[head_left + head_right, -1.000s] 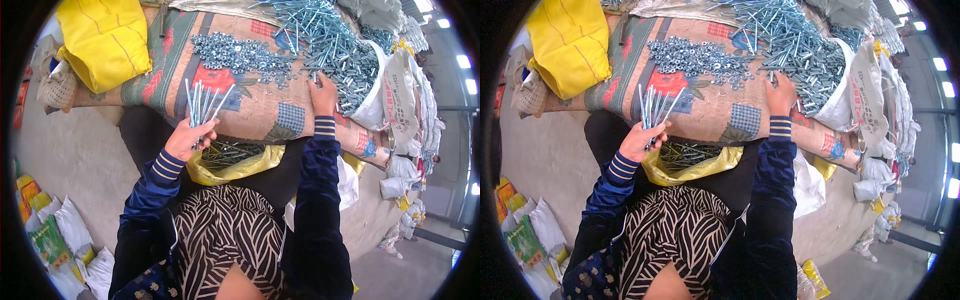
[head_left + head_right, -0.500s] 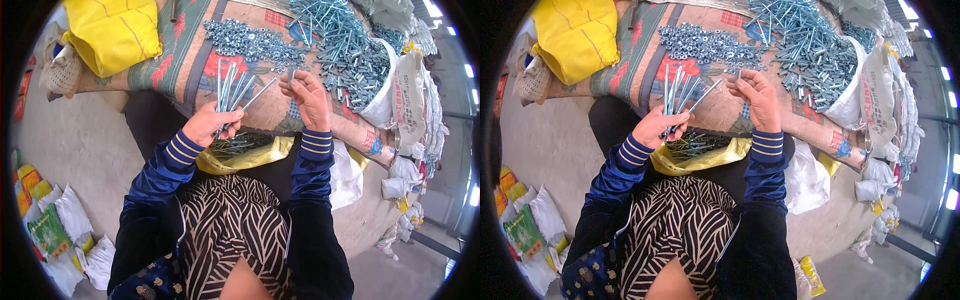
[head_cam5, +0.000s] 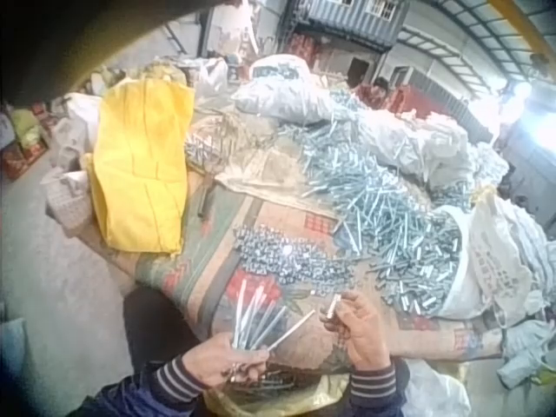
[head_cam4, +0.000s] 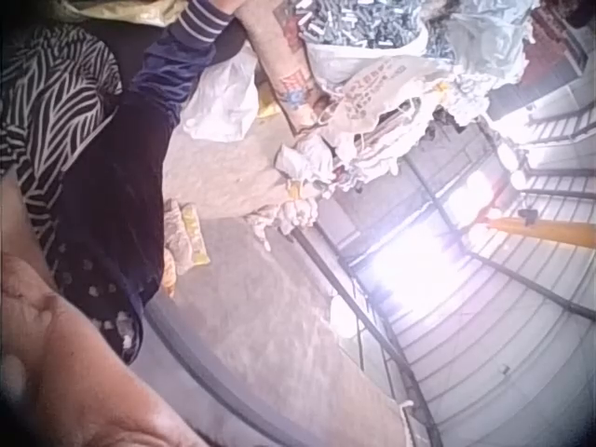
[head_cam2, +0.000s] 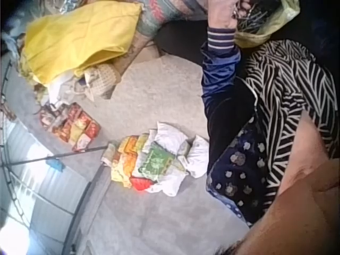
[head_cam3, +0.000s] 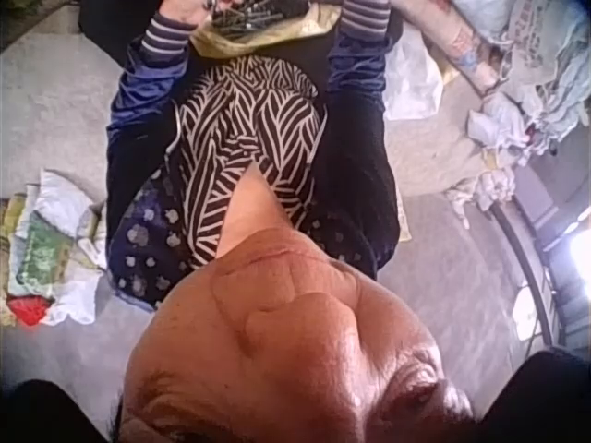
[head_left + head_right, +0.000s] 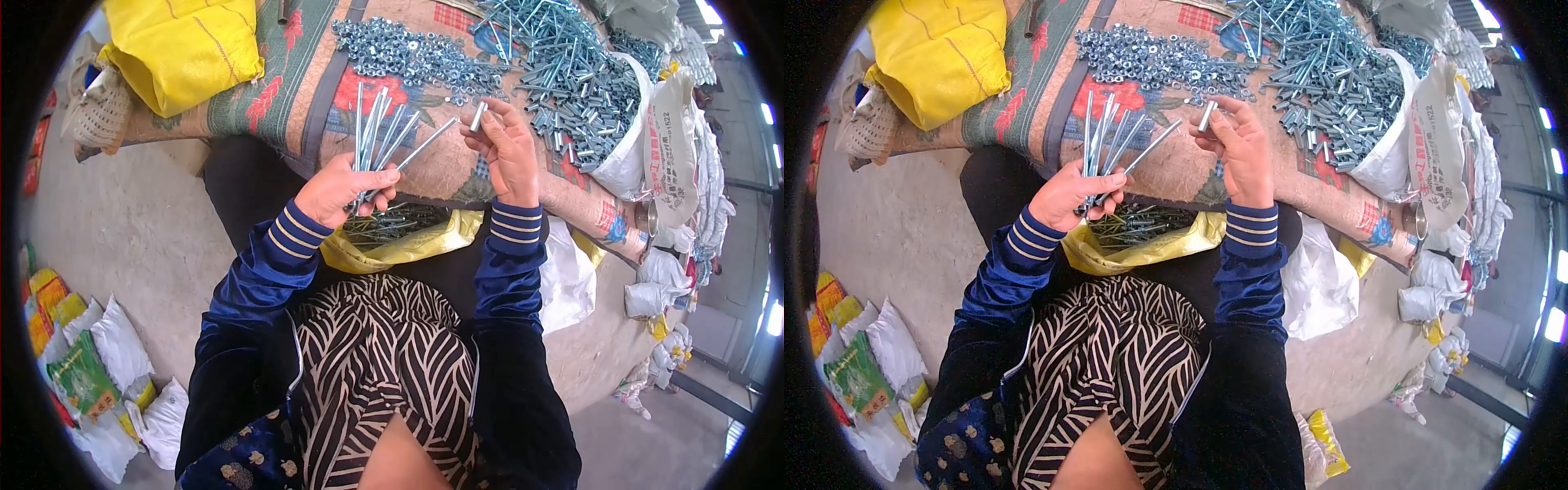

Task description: The person assembles metal bolts with nuts by hand, then sorts the assembled metal parts.

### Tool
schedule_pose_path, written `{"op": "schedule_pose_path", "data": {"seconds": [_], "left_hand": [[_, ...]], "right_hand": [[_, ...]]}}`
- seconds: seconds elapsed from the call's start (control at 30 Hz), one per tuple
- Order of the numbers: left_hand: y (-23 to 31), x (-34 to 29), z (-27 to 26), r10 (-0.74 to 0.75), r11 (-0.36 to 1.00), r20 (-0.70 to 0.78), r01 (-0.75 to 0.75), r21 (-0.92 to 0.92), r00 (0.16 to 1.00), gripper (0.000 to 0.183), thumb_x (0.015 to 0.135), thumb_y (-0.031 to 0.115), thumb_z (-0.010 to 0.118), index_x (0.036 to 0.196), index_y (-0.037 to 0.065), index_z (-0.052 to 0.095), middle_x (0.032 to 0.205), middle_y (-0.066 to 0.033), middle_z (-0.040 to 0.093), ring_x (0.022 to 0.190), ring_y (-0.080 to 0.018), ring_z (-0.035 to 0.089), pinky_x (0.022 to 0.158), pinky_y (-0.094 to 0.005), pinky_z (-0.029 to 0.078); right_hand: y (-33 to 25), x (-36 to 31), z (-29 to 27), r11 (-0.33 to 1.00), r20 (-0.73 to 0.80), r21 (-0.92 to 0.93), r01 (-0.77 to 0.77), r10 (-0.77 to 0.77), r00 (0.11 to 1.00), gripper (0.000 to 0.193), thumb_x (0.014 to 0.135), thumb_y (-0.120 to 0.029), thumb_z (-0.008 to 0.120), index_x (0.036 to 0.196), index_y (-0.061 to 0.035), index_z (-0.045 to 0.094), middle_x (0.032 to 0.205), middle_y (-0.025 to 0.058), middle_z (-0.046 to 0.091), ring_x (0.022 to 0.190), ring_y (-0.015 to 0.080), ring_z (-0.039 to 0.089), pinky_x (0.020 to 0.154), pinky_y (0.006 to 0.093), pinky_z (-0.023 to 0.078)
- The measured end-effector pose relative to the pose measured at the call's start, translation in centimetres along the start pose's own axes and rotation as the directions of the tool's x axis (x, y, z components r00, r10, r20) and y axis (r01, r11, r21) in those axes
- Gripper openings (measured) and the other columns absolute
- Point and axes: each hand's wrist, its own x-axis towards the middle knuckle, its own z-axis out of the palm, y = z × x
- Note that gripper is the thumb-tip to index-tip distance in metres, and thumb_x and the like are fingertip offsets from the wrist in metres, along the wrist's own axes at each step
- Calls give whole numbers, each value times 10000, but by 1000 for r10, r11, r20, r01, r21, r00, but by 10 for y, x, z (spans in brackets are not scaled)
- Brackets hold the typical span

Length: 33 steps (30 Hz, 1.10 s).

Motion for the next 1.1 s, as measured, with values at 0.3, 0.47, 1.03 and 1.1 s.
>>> {"op": "schedule_pose_path", "data": {"seconds": [0.3, 0.47, 1.03, 1.1], "left_hand": [[5, -4, 3, -6, 999, -15, 7, 41, 1000, 234, 808, 181, 710, 953, 43, 589, 754, -44, 614, 580, -92, 592, 438, -188, 381], [5, 0, 8, 51, 985, -47, -43, 169, 998, 256, 807, 195, 717, 973, 42, 595, 777, -37, 627, 587, -89, 596, 437, -186, 370], [-3, 13, -2, 76, 982, -143, -99, -161, 987, 204, 879, 204, 632, 1005, 54, 575, 817, -41, 602, 672, -105, 584, 444, -183, 369], [-4, 11, -5, 80, 977, -157, -109, -186, 984, 198, 882, 192, 625, 1012, 53, 572, 822, -45, 603, 677, -107, 585, 444, -184, 374]], "right_hand": [[-15, -8, 12, 682, 333, -562, 468, -331, 883, 247, 870, -32, 580, 1113, -4, 612, 956, 9, 627, 909, 106, 579, 802, 223, 449], [-19, -16, 18, 980, 198, -194, 49, -10, 980, 218, 834, -26, 621, 1047, 16, 613, 918, 34, 628, 821, 90, 590, 723, 215, 463], [31, 49, -41, 147, 21, -981, 127, -570, 822, 202, 711, -186, 714, 874, -68, 699, 758, 136, 648, 684, 252, 620, 643, 345, 483], [32, 46, -34, 79, 35, -991, 106, -614, 788, 188, 712, -177, 714, 854, -56, 690, 758, 128, 650, 685, 249, 621, 643, 344, 484]]}}
